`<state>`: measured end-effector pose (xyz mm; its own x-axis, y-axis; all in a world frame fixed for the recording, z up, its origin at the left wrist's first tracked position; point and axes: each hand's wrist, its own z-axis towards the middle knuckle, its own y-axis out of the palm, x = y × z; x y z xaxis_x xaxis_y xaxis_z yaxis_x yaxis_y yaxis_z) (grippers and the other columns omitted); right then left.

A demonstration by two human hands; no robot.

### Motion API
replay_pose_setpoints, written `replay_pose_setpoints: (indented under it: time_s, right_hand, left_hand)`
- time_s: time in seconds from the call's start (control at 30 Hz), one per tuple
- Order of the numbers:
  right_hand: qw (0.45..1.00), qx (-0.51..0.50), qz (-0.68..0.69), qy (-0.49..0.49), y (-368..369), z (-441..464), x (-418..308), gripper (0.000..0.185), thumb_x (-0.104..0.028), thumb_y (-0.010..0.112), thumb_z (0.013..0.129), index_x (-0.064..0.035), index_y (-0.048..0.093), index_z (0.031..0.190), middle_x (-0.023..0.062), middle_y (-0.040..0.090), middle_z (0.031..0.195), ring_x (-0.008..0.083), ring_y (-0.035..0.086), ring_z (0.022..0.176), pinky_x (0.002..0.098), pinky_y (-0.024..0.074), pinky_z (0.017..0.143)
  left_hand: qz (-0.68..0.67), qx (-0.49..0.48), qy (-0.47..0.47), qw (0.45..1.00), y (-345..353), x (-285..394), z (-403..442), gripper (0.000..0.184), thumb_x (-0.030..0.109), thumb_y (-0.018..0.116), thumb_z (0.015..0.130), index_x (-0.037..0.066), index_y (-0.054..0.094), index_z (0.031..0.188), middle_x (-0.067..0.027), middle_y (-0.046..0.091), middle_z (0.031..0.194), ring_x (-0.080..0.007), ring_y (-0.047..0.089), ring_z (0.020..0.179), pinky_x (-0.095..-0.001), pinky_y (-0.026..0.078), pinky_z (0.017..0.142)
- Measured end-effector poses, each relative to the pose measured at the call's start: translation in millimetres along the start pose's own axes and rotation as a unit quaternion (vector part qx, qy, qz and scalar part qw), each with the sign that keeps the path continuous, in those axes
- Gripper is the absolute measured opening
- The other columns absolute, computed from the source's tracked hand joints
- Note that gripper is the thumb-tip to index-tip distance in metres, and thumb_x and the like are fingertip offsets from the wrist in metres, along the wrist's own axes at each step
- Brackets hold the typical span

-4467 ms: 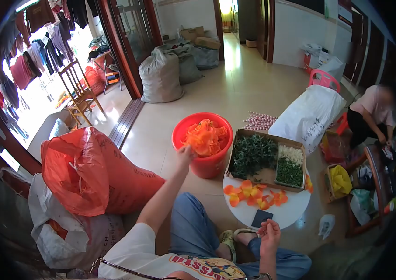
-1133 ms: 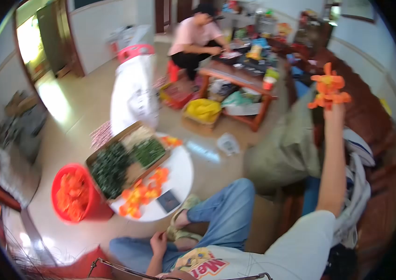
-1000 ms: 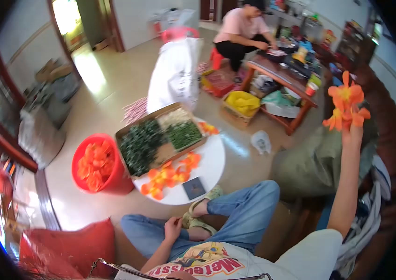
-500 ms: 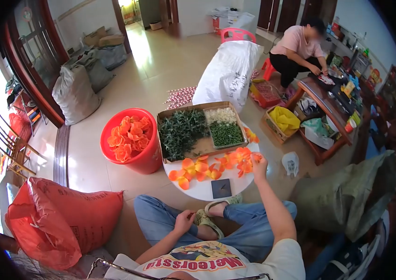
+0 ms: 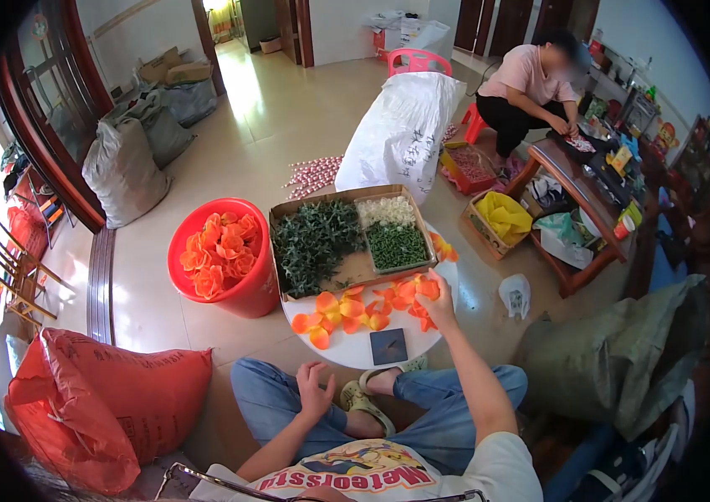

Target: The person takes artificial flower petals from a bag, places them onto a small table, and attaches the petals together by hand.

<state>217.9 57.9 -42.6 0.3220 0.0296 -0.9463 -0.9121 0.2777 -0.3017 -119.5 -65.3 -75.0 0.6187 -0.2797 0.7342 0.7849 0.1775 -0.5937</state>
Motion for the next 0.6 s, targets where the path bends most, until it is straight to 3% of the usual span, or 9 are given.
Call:
replay_pose_setpoints:
  time_s: [0.13, 0.23, 0.33, 0.4, 0.53, 0.6]
  right_hand:
    - [0.998, -0.037, 0.054, -0.012, -11, -3, -14, 0.071, -0.014, 0.065, 0.077, -0.0065, 0.034, 0.140, 0.0157, 0.035, 0.141, 0.0258, 0.031, 0.131, 0.0363, 0.0255, 0.109]
    - [0.991, -0.016, 0.136, 0.012, -14, -6, -20, 0.073, -0.016, 0.065, 0.077, -0.0056, 0.032, 0.142, 0.0163, 0.035, 0.141, 0.0268, 0.030, 0.132, 0.0371, 0.0225, 0.110]
    - [0.998, 0.027, 0.061, -0.004, -20, -16, -25, 0.073, -0.019, 0.065, 0.077, -0.0035, 0.032, 0.141, 0.0163, 0.035, 0.141, 0.0279, 0.030, 0.132, 0.0390, 0.0224, 0.110]
    - [0.992, 0.068, -0.087, -0.056, -20, -26, -19, 0.073, -0.021, 0.066, 0.077, -0.0034, 0.033, 0.140, 0.0167, 0.036, 0.140, 0.0301, 0.032, 0.130, 0.0407, 0.0229, 0.109]
    - [0.944, 0.072, -0.278, -0.163, -13, -49, -18, 0.077, -0.024, 0.070, 0.074, -0.0033, 0.034, 0.138, 0.0187, 0.036, 0.138, 0.0343, 0.033, 0.128, 0.0431, 0.0254, 0.107]
    - [0.916, 0.102, -0.329, -0.206, -3, -57, -42, 0.065, -0.020, 0.069, 0.075, -0.0029, 0.042, 0.131, 0.0173, 0.044, 0.132, 0.0338, 0.040, 0.122, 0.0404, 0.0321, 0.102]
  left_hand:
    - [0.008, 0.010, 0.003, 1.000, 1, -1, 10, 0.044, 0.009, 0.071, 0.069, 0.006, 0.055, 0.110, -0.0165, 0.048, 0.121, -0.0357, 0.045, 0.113, -0.0479, 0.033, 0.097]
    - [0.027, 0.011, 0.027, 0.999, 2, -4, 15, 0.048, 0.011, 0.072, 0.069, 0.008, 0.053, 0.114, -0.0182, 0.042, 0.131, -0.0370, 0.040, 0.120, -0.0465, 0.032, 0.099]
    - [0.042, 0.005, 0.026, 0.999, 4, -5, 14, 0.053, 0.011, 0.073, 0.070, 0.008, 0.051, 0.118, -0.0201, 0.036, 0.138, -0.0390, 0.034, 0.127, -0.0475, 0.030, 0.102]
    - [0.043, 0.004, 0.025, 0.999, 3, -5, 13, 0.055, 0.012, 0.073, 0.070, 0.008, 0.050, 0.120, -0.0211, 0.033, 0.140, -0.0397, 0.031, 0.130, -0.0485, 0.028, 0.104]
    - [0.040, 0.023, 0.024, 0.999, 1, -4, 19, 0.061, 0.014, 0.073, 0.070, 0.009, 0.047, 0.125, -0.0222, 0.028, 0.143, -0.0401, 0.026, 0.133, -0.0497, 0.024, 0.107]
    - [0.055, 0.030, 0.053, 0.997, 4, -2, 30, 0.064, 0.017, 0.073, 0.071, 0.010, 0.045, 0.128, -0.0219, 0.027, 0.144, -0.0401, 0.024, 0.135, -0.0508, 0.022, 0.108]
